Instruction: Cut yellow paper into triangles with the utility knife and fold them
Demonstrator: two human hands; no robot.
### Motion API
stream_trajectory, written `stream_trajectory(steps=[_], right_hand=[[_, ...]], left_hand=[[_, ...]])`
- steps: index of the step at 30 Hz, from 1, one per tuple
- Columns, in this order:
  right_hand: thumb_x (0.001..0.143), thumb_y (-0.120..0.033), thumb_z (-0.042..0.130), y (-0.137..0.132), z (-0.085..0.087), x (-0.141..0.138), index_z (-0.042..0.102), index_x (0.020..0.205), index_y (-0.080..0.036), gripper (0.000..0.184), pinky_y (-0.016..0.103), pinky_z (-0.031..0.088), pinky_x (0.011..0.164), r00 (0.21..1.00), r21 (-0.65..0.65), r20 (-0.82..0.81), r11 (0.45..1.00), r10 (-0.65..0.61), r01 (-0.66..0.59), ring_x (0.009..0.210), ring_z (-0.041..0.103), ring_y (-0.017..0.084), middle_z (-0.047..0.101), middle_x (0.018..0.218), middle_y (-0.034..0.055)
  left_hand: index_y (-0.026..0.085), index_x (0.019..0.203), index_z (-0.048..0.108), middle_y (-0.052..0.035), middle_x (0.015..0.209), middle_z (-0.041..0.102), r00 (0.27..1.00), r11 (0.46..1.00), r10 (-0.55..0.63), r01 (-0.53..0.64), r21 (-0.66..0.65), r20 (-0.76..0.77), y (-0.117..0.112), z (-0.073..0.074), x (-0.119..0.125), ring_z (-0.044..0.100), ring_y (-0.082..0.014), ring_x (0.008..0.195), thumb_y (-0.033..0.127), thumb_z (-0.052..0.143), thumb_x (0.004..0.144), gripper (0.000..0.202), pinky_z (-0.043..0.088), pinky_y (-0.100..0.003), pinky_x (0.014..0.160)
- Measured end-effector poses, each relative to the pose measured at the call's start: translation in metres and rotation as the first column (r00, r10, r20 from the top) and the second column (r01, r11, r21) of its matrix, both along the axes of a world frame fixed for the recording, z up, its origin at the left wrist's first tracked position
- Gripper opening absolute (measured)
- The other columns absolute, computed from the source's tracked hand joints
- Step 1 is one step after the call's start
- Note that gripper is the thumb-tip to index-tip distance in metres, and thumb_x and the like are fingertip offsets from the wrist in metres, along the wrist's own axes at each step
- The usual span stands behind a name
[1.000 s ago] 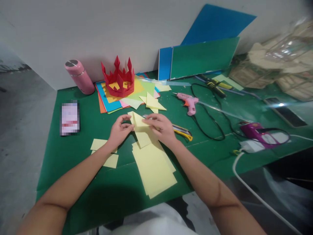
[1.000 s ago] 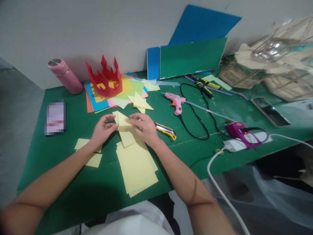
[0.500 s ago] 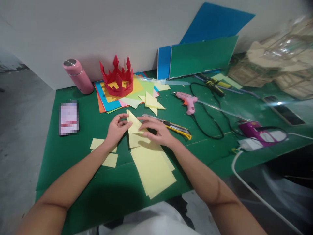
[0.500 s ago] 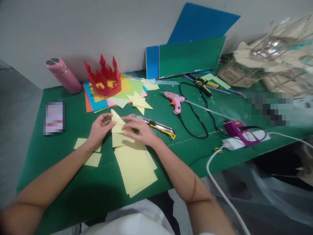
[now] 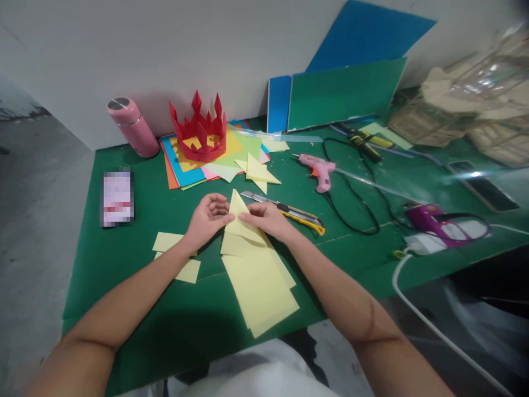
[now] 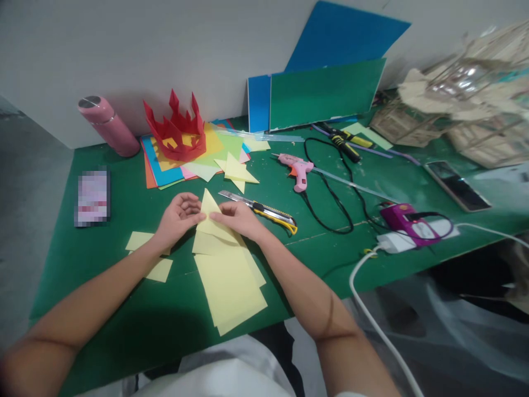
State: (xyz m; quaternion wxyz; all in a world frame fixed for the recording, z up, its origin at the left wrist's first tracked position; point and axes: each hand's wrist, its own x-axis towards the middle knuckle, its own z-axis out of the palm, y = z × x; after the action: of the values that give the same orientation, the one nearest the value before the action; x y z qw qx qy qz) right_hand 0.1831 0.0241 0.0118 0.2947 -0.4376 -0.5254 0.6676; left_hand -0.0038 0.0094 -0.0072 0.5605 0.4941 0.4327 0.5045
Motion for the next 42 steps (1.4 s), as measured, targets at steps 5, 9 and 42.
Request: stream_trajectory(steps=[5, 9, 42], right_hand=[[0.058, -0.047, 0.081, 0.001, 0.000, -0.002, 0.061, 0.062, -0.016, 0.037, 0.023, 0.039, 0.048, 0.999, -0.008, 0.012, 0.999, -0.048, 0.048, 0.052, 0.050, 0.009, 0.061, 0.061, -0.0026], [0.058, -0.047, 0.081, 0.001, 0.000, -0.002, 0.060, 0.063, -0.016, 0.039, 0.022, 0.036, 0.047, 0.998, 0.021, 0.038, 0.998, -0.052, 0.051, 0.052, 0.048, 0.008, 0.059, 0.060, -0.0025], [0.063, -0.056, 0.075, 0.002, 0.006, -0.003, 0.063, 0.067, -0.016, 0.042, 0.022, 0.034, 0.050, 0.994, 0.042, 0.095, 0.998, -0.051, 0.047, 0.052, 0.044, 0.007, 0.057, 0.059, -0.0030]], left_hand=[[0.019, 0.093, 0.052, -0.0005, 0.082, 0.064, 1.000, 0.999, 0.023, -0.023, -0.038, 0.005, 0.001, 0.000, -0.001, 0.062, -0.0112, 0.072, 0.029, 0.082, 0.062, 0.044, 0.053, -0.027, 0.073], [0.019, 0.094, 0.052, -0.0001, 0.080, 0.063, 1.000, 0.998, 0.019, -0.020, -0.052, -0.020, 0.001, 0.001, -0.001, 0.062, -0.0116, 0.072, 0.027, 0.081, 0.062, 0.044, 0.054, -0.027, 0.073], [0.016, 0.069, 0.051, 0.0011, 0.077, 0.063, 0.983, 0.989, -0.006, -0.022, -0.149, -0.185, -0.007, 0.016, -0.005, 0.059, -0.0091, 0.068, 0.021, 0.076, 0.063, 0.027, 0.050, -0.026, 0.070]])
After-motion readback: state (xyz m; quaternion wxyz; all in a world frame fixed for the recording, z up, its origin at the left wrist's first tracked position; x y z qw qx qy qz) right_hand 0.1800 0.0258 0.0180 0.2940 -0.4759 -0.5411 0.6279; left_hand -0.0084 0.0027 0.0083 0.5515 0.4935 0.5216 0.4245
